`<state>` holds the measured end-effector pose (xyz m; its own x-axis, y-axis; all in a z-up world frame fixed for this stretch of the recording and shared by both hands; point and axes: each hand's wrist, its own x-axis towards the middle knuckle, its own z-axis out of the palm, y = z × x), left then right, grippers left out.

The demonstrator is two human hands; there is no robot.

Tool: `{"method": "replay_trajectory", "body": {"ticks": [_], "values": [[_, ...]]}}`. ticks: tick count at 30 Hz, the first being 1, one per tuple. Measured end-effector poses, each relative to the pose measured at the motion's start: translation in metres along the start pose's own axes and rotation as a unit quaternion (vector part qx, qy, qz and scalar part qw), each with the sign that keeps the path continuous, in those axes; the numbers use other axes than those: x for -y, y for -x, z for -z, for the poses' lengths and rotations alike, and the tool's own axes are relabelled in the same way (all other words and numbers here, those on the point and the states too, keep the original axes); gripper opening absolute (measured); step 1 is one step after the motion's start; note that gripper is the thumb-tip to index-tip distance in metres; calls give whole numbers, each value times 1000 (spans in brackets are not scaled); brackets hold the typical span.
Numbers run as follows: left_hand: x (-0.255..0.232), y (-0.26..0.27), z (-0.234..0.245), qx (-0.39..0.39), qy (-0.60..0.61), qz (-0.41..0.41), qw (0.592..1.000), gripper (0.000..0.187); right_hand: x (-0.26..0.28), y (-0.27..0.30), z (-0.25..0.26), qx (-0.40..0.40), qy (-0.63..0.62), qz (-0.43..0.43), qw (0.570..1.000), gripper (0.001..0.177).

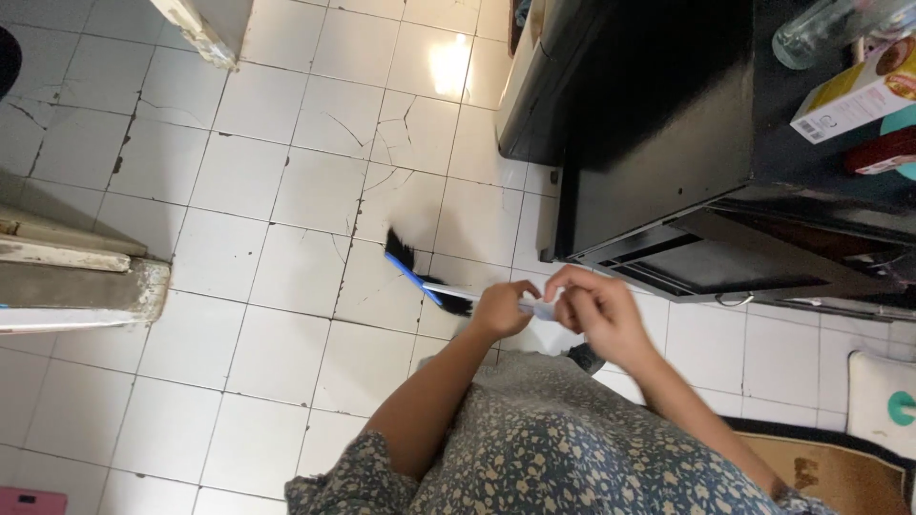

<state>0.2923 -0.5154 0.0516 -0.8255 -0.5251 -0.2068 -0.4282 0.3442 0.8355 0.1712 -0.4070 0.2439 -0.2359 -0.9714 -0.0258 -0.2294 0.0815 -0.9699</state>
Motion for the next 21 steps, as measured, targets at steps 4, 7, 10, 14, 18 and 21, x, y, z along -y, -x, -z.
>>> {"method": "replay_trajectory", "body": {"ticks": [4,7,10,14,18,21], "values": [[-65,-7,47,1,6,-24,1000,26,44,-14,25,22,44,53,997,35],[-51,-27,44,17,37,-90,995,19,71,-25,17,20,76,66,995,34],[-16,-23,51,-38,103,-120,987,36,48,-43,-15,43,142,56,987,36],[39,-18,25,-46,86,-29,995,38,35,-51,-46,44,165,37,985,33],[28,13,31,-107,99,-37,989,35,37,-48,-44,82,32,-35,995,32],[57,34,8,-119,88,-25,989,33,27,-49,-50,89,-1,-32,996,29]]}}
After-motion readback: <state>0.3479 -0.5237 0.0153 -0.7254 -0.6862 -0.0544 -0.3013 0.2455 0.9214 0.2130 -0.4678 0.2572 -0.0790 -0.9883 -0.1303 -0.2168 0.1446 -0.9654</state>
